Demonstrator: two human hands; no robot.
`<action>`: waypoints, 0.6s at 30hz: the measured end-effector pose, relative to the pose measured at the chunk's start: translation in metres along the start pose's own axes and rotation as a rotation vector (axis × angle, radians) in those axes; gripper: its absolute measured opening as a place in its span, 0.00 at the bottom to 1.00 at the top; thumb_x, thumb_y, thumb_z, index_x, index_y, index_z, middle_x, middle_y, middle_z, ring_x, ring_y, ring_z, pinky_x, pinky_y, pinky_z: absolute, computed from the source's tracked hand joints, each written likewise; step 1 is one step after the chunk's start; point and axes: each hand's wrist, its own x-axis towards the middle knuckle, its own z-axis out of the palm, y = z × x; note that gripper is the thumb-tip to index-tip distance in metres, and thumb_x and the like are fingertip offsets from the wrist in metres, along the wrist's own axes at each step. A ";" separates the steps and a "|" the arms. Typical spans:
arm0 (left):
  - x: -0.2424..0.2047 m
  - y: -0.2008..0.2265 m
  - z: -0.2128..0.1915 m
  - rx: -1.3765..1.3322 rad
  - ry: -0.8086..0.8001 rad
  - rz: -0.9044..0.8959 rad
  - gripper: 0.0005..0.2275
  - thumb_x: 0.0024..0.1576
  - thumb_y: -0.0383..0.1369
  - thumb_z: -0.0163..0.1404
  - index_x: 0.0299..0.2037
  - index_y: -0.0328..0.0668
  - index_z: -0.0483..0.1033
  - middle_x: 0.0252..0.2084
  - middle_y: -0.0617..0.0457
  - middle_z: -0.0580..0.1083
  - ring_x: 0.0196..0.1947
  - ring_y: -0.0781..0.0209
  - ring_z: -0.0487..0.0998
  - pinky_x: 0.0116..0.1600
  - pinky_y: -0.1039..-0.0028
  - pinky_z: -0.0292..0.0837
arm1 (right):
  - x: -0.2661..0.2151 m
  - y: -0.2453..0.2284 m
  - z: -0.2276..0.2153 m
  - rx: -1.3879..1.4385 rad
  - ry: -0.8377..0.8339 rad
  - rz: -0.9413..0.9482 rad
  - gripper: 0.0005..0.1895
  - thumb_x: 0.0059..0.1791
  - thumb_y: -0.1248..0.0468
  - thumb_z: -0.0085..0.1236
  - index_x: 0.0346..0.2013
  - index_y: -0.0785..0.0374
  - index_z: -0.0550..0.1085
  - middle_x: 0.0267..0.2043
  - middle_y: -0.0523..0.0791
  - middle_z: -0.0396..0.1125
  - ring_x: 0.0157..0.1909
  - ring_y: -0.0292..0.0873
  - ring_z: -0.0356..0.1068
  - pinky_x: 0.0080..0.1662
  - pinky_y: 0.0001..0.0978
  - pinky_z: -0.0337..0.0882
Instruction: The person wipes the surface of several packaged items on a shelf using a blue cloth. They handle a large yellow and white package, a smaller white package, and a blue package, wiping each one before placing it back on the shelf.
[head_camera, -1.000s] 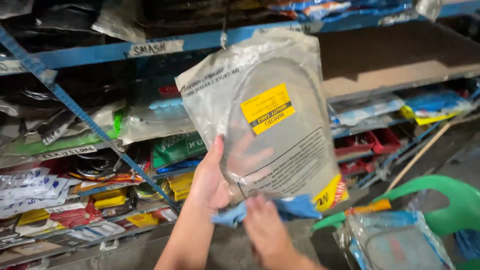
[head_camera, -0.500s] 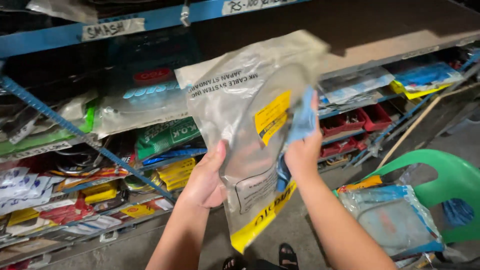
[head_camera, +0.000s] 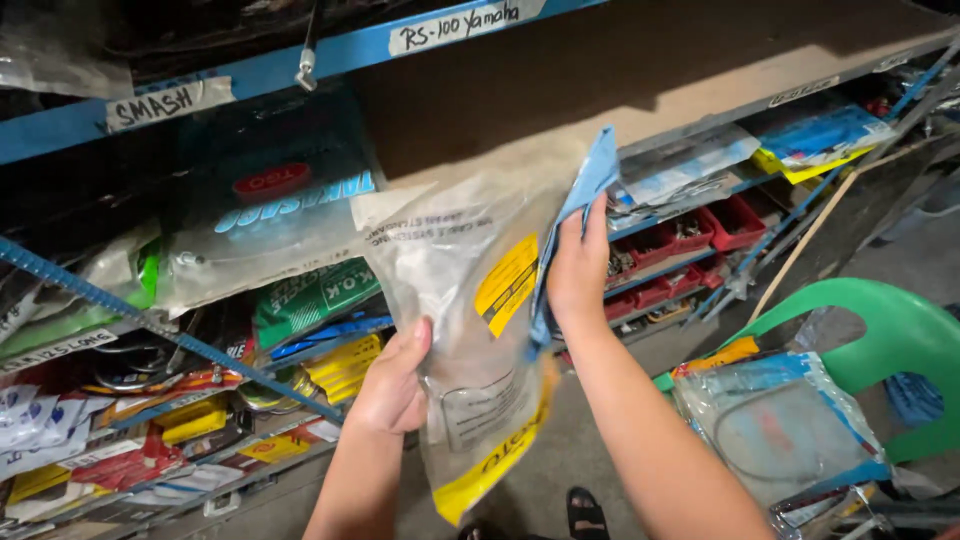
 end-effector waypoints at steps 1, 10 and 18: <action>0.011 -0.004 -0.026 0.002 0.001 -0.005 0.16 0.62 0.35 0.50 0.53 0.28 0.77 0.47 0.29 0.79 0.46 0.34 0.82 0.52 0.37 0.77 | 0.004 0.001 -0.003 -0.001 0.003 0.005 0.32 0.60 0.54 0.41 0.76 0.64 0.51 0.78 0.58 0.45 0.79 0.54 0.42 0.77 0.44 0.41; -0.001 0.035 0.011 0.439 0.079 0.251 0.19 0.49 0.28 0.65 0.50 0.27 0.80 0.43 0.40 0.81 0.39 0.52 0.82 0.48 0.53 0.81 | 0.004 -0.005 -0.024 -0.294 0.188 -0.179 0.13 0.51 0.42 0.61 0.35 0.44 0.76 0.30 0.40 0.73 0.39 0.47 0.76 0.43 0.38 0.73; 0.006 0.044 0.031 0.183 0.111 0.510 0.16 0.59 0.22 0.55 0.58 0.32 0.76 0.53 0.44 0.79 0.50 0.56 0.80 0.55 0.58 0.80 | -0.037 0.073 -0.054 -0.201 -0.144 -0.071 0.09 0.50 0.57 0.64 0.35 0.57 0.75 0.28 0.49 0.70 0.35 0.44 0.70 0.42 0.41 0.70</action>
